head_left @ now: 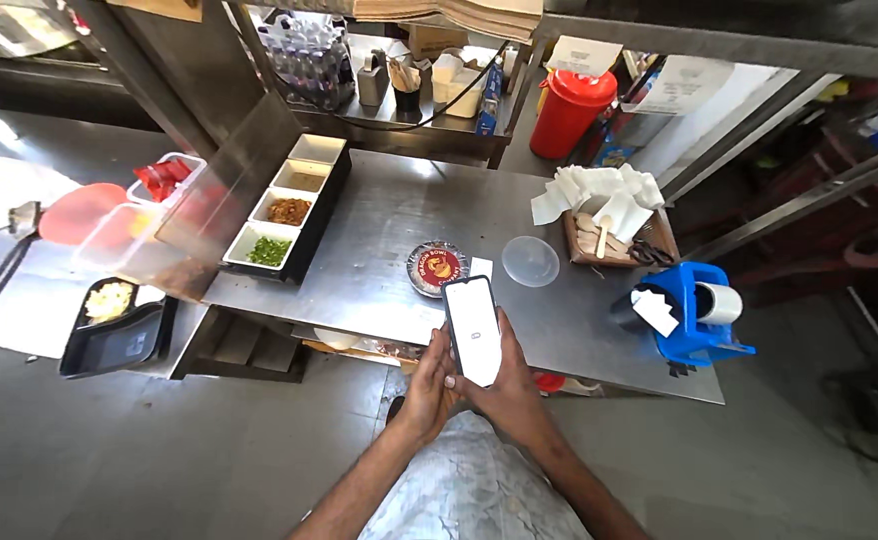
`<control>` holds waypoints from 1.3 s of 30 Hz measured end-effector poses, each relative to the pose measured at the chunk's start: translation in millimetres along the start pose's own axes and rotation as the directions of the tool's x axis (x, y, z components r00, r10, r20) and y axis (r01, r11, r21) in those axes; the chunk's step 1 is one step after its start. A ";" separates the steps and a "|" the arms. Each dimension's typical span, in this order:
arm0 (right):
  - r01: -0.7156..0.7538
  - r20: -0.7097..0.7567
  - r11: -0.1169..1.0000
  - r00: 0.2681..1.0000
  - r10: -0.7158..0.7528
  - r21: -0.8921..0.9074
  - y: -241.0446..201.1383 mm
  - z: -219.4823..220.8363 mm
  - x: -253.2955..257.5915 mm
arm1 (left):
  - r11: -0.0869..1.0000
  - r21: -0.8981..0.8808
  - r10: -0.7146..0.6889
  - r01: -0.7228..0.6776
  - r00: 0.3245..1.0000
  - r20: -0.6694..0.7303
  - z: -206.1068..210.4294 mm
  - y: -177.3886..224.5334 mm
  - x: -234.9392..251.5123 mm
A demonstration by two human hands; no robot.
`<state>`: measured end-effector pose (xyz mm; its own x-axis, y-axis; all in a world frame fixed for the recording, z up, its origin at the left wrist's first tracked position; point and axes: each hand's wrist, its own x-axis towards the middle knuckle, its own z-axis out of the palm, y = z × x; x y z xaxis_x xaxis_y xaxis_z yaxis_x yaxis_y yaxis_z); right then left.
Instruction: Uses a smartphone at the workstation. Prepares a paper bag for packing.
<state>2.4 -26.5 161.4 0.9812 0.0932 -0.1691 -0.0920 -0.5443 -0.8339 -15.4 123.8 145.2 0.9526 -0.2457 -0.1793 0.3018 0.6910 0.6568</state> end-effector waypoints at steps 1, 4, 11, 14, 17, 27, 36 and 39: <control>-0.003 -0.003 1.000 1.000 0.003 -0.018 0.0 0.5 1.1 | 1.000 0.000 -0.007 0.007 1.000 0.017 -1.3 -0.2 0.8; 0.001 -0.003 1.000 1.000 -0.001 -0.022 2.4 1.0 4.6 | 1.000 -0.008 -0.014 0.014 0.997 0.073 -4.7 -2.5 5.2; 0.098 -0.014 0.983 0.995 -0.101 -0.153 21.0 -22.6 9.1 | 0.819 0.565 -0.103 0.096 0.994 -0.019 -20.8 32.8 -3.2; 0.187 0.230 0.924 0.967 -0.112 -0.334 27.4 -50.8 6.3 | 0.370 0.929 0.010 -0.004 1.000 0.001 -40.5 46.4 -8.4; 0.304 0.469 0.889 0.875 -0.120 -0.341 14.2 -68.5 7.5 | 0.188 0.973 -0.049 -0.136 0.988 0.147 -42.1 53.0 -4.2; 0.336 0.429 0.939 0.860 -0.278 -0.067 -45.8 -127.2 42.6 | 0.072 0.934 0.149 -0.349 0.930 0.336 0.9 117.0 17.0; 0.024 0.011 0.838 0.999 -0.036 0.545 -44.5 -111.3 23.1 | 0.199 0.913 0.281 -0.357 0.913 0.296 25.7 116.8 19.8; 0.031 -0.125 0.859 0.991 0.039 0.511 -25.7 -90.4 14.8 | 0.243 0.934 0.238 -0.263 0.949 0.205 19.0 90.5 12.6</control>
<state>34.6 -86.5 227.8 0.9903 -0.0337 -0.1346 -0.1358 -0.0388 -0.9900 23.2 170.4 216.3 0.9685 -0.2082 0.1365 -0.2119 -0.4019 0.8908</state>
